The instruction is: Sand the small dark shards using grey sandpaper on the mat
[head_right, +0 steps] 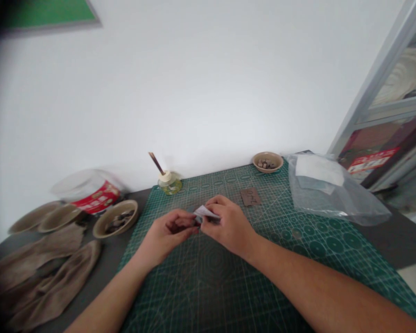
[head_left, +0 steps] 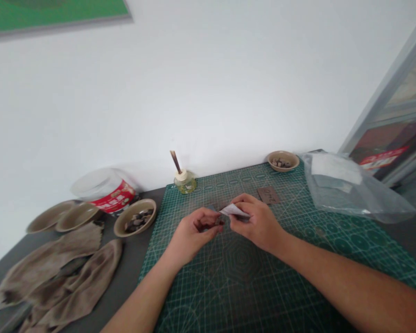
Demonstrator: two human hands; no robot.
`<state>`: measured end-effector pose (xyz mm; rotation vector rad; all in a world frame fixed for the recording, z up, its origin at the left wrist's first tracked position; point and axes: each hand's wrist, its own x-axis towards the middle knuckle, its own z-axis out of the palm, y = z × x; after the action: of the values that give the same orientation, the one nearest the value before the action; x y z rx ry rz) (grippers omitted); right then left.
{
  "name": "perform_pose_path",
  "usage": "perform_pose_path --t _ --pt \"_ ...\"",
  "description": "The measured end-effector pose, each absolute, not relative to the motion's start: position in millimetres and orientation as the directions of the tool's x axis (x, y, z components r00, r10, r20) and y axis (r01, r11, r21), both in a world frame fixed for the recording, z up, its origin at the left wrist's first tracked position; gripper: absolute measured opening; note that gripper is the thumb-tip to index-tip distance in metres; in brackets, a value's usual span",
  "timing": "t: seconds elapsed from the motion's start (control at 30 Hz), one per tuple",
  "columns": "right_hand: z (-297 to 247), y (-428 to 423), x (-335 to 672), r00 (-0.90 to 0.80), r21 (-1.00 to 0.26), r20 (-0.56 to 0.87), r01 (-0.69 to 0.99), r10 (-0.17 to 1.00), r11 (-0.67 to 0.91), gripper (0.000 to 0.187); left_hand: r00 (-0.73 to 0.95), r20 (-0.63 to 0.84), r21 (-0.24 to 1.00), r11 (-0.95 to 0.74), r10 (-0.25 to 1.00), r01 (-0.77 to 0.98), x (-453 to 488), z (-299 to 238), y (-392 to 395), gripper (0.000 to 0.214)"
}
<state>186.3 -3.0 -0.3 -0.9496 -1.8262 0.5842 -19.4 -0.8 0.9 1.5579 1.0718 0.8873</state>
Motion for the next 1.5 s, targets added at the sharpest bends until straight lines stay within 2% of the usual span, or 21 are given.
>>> perform_pose_path --t 0.13,0.33,0.43,0.6,0.77,0.97,1.13,1.27,1.4,1.5 --pt "2.4 -6.3 184.3 -0.239 -0.733 0.542 0.335 0.805 0.593 0.018 0.277 0.066 0.982 -0.111 0.959 0.151 -16.0 0.6 -3.2 0.014" --pt "-4.4 -8.4 175.1 -0.262 -0.701 0.573 0.334 0.777 0.63 0.024 0.222 0.327 0.87 -0.384 0.919 0.309 -20.4 1.0 -4.1 0.009" --pt "-8.4 -9.1 174.1 -0.296 -0.645 0.589 0.389 0.752 0.658 0.027 0.209 0.294 0.866 -0.352 0.933 0.355 -20.8 -0.1 -4.6 0.01" --pt "-7.9 -13.5 176.0 -0.419 -0.481 0.622 0.462 0.661 0.745 0.038 0.184 0.241 0.872 -0.296 0.953 0.391 -20.2 -0.8 -8.3 0.014" --pt "-7.0 -12.2 176.3 -0.445 -0.389 0.599 0.565 0.666 0.728 0.042 0.179 0.242 0.876 -0.294 0.954 0.384 -18.9 0.4 -10.0 0.011" --pt "-5.9 -13.6 177.0 -0.468 -0.315 0.6 0.608 0.649 0.729 0.045 0.161 0.274 0.866 -0.316 0.948 0.388 -18.1 1.4 -11.5 0.008" --pt "-1.7 -15.8 178.0 -0.583 -0.18 0.59 0.58 0.559 0.795 0.054 0.135 0.304 0.855 -0.333 0.943 0.398 -18.7 -0.1 -13.3 0.012" --pt "-1.5 -17.0 177.5 -0.571 -0.179 0.594 0.592 0.566 0.786 0.053 0.109 0.289 0.879 -0.309 0.951 0.362 -18.0 0.2 -14.0 0.011" --pt "-2.8 -17.3 179.0 -0.62 -0.155 0.589 0.543 0.519 0.825 0.054 0.061 0.283 0.896 -0.286 0.957 0.341 -15.8 3.6 -15.1 0.014" --pt "-3.6 -15.8 180.5 -0.593 -0.159 0.599 0.57 0.538 0.806 0.055 0.048 0.273 0.913 -0.275 0.961 0.303 -14.9 5.0 -15.5 0.011"
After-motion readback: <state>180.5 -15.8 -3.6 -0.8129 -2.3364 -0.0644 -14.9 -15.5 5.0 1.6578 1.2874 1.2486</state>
